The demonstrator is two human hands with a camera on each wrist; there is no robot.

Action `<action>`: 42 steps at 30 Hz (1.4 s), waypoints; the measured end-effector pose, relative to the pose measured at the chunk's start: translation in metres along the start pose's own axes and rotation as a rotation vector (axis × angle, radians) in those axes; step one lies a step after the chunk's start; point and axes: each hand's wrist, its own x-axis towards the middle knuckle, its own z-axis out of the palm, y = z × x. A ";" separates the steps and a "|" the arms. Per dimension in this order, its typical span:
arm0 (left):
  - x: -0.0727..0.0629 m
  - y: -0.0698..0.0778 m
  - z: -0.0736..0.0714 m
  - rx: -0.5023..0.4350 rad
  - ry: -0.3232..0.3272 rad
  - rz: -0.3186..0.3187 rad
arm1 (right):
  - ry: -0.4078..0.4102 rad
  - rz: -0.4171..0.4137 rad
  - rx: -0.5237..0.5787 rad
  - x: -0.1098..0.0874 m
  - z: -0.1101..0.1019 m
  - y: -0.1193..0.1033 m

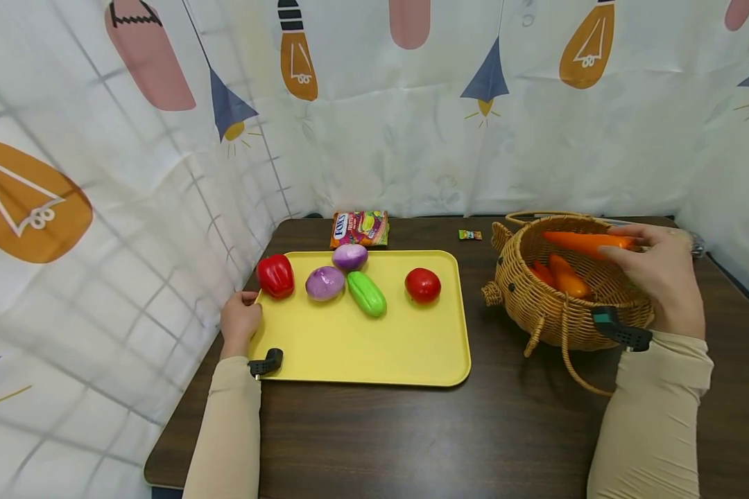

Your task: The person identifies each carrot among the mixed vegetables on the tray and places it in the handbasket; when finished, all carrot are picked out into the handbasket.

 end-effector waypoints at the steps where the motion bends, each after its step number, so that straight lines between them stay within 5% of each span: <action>1: 0.000 0.000 0.000 0.000 0.000 -0.001 | -0.002 -0.002 -0.002 0.001 0.001 0.000; 19: 0.000 -0.004 0.000 -0.024 0.002 0.027 | 0.016 -0.014 0.007 -0.002 0.010 -0.013; 42: 0.004 -0.004 0.001 -0.021 -0.010 0.021 | -0.021 -0.233 0.070 -0.012 0.051 -0.066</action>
